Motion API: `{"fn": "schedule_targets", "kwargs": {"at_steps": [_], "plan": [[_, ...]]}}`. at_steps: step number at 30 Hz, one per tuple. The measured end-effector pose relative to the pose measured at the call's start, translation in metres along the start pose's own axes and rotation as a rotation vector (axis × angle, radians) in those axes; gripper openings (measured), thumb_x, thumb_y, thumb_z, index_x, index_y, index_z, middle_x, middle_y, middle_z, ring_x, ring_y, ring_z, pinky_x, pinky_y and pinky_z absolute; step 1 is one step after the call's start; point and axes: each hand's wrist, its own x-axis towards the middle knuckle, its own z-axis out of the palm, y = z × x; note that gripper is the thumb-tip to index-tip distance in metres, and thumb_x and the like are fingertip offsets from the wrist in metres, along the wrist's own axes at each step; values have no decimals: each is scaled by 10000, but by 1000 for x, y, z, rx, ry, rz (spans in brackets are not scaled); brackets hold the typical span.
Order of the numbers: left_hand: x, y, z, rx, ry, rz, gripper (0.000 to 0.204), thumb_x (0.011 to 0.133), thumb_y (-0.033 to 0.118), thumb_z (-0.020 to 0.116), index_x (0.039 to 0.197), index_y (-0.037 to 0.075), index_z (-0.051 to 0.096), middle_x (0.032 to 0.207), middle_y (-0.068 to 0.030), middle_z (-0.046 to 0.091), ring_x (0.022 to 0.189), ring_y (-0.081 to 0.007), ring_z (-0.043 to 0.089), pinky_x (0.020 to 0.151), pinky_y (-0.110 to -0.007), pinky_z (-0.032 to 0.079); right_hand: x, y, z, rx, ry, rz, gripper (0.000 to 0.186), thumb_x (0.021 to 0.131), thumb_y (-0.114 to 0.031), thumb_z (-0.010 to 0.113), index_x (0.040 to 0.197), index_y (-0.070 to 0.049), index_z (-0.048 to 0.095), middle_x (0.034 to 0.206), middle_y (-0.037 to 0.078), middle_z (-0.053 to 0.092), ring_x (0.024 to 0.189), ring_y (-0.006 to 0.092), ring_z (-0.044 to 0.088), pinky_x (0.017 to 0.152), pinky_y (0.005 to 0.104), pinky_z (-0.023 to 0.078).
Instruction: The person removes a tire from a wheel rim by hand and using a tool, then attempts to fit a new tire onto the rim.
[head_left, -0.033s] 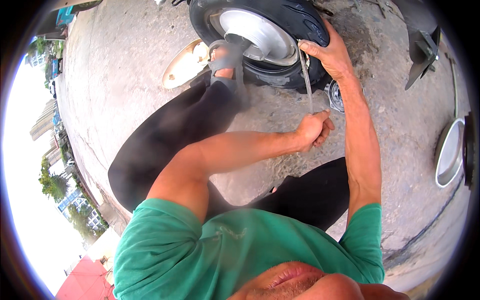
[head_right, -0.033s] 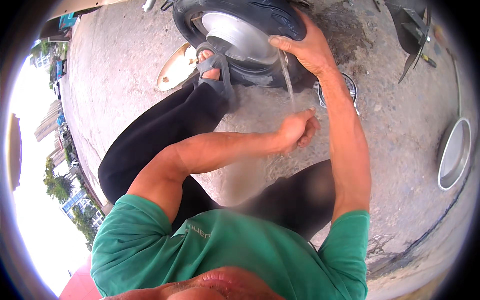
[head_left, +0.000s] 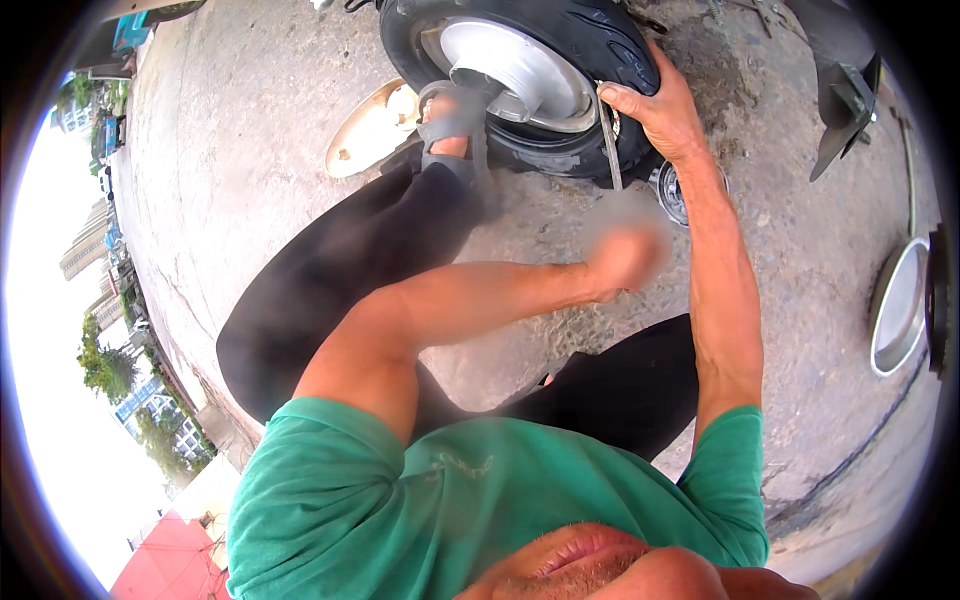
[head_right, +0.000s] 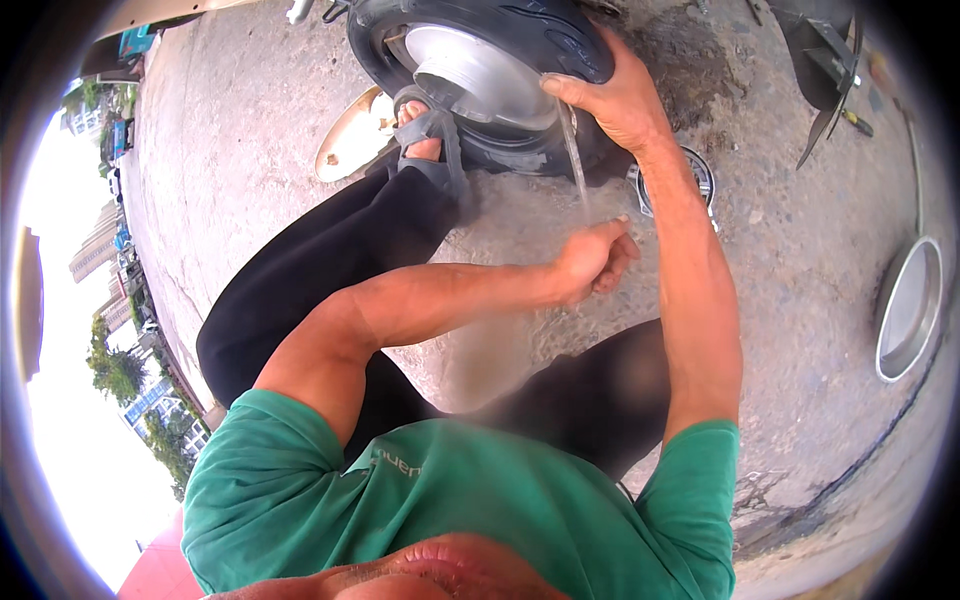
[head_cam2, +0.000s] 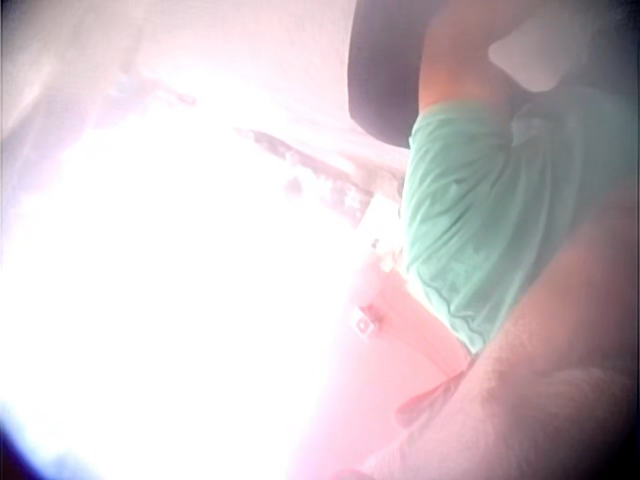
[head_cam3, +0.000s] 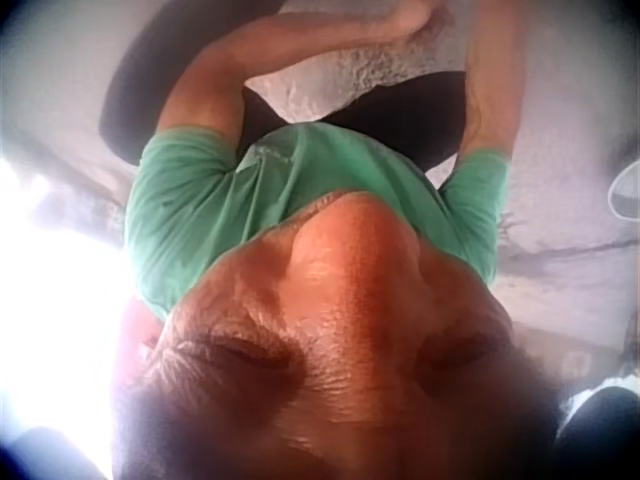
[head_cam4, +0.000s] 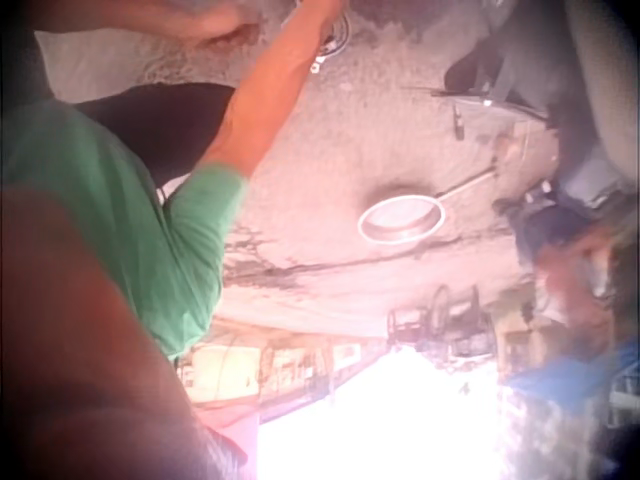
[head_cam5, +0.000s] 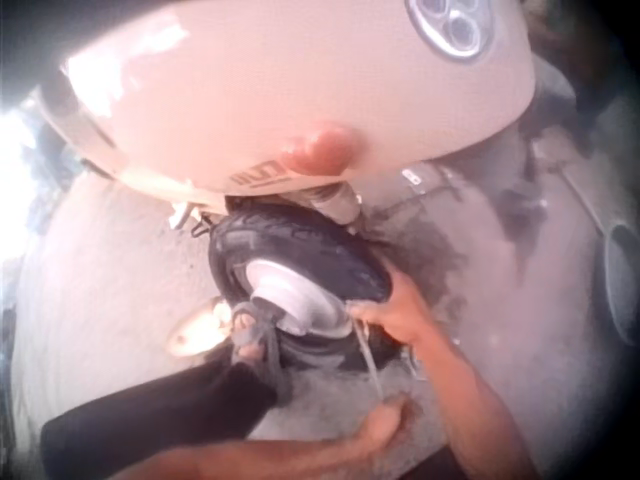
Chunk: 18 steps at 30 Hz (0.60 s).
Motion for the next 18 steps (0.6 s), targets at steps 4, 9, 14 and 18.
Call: {"fn": "schedule_targets", "kwargs": {"at_steps": [4,9,14,18], "plan": [[19,-4,-40,209,63,273,481,1045,403,440,852,-7,600,526,-62,477,401,-151,410,403,-326,305,4,13,-2,-4,21,-52,776,696,-279,873,1333,42,569,1121,127,708,989,190,665,909,330,521],[24,-3,-57,445,151,509,499,1056,410,426,831,-1,598,544,-62,492,417,-149,423,408,-318,314,4,14,0,-11,19,-68,716,703,-261,856,1294,45,594,1089,121,716,966,177,665,897,325,523],[10,-10,-10,141,160,333,523,1065,435,412,814,6,576,577,-52,490,453,-148,425,417,-319,318,6,10,-6,-3,7,-30,645,711,-257,844,1244,34,627,1047,105,722,930,162,661,879,325,523],[-37,-4,6,-54,85,57,523,1065,432,422,809,3,576,588,-43,498,456,-146,427,429,-323,340,4,14,-11,14,-13,-13,639,708,-270,844,1223,41,626,1008,89,723,899,152,656,852,319,527]]}}
